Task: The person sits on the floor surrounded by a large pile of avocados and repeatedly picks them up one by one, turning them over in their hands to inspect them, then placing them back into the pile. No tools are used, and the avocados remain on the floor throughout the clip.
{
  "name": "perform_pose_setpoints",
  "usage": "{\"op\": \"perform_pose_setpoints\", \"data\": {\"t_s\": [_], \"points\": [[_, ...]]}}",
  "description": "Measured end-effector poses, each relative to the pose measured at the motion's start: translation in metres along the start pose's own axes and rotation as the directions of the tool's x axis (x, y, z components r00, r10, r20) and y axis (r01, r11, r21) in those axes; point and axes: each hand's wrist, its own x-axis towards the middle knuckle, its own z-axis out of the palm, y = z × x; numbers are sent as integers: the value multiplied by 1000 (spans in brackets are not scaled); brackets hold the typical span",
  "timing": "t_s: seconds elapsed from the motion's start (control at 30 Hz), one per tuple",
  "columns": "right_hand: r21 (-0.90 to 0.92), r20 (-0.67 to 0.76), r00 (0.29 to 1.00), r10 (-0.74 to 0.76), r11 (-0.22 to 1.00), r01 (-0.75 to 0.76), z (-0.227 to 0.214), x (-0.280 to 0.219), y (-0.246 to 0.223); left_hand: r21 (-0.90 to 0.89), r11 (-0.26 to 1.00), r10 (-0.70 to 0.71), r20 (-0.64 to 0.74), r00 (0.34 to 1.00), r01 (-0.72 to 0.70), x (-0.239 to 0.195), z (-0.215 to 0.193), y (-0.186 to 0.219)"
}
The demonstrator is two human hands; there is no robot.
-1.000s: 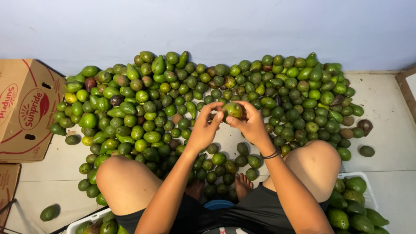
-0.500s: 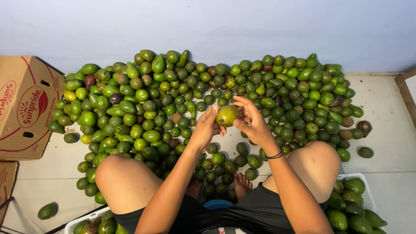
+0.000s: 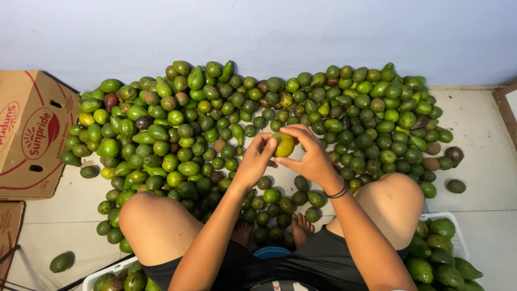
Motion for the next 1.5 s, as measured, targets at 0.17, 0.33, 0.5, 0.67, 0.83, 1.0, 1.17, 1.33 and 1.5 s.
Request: {"op": "perform_pose_setpoints", "data": {"t_s": [0.17, 0.33, 0.5, 0.67, 0.83, 1.0, 1.17, 1.33, 1.5], "points": [[-158, 31, 987, -159, 974, 162, 6, 4, -11, 78, 991, 102, 68, 992, -107, -8, -3, 3], [-29, 52, 987, -152, 988, 154, 7, -4, 19, 126, 974, 179, 67, 982, -186, -47, -13, 26], [251, -25, 999, -41, 967, 46, 2, -1, 35, -255, 950, 148, -136, 980, -179, -94, -82, -22], [180, 130, 986, -102, 981, 78, 36, -6, 2, -534, 840, -260, -245, 934, 94, -95, -69, 2], [89, 93, 944, -315, 947, 308, 48, -5, -34, -634, 752, -340, -139, 930, 180, -74, -12, 30], [-18, -30, 939, -342, 940, 342, 37, -2, -39, -554, 817, -248, -82, 965, 163, -56, 13, 35], [-52, -81, 939, -333, 943, 330, 28, -4, -35, -522, 840, -224, -87, 971, 147, -51, 28, 45], [-15, -47, 936, -350, 937, 350, 23, -8, -30, -526, 839, -238, -122, 964, 141, -50, 26, 30], [186, -69, 970, -235, 952, 244, 5, -16, -15, -451, 892, -64, -57, 996, 32, -129, -51, 7]]}}
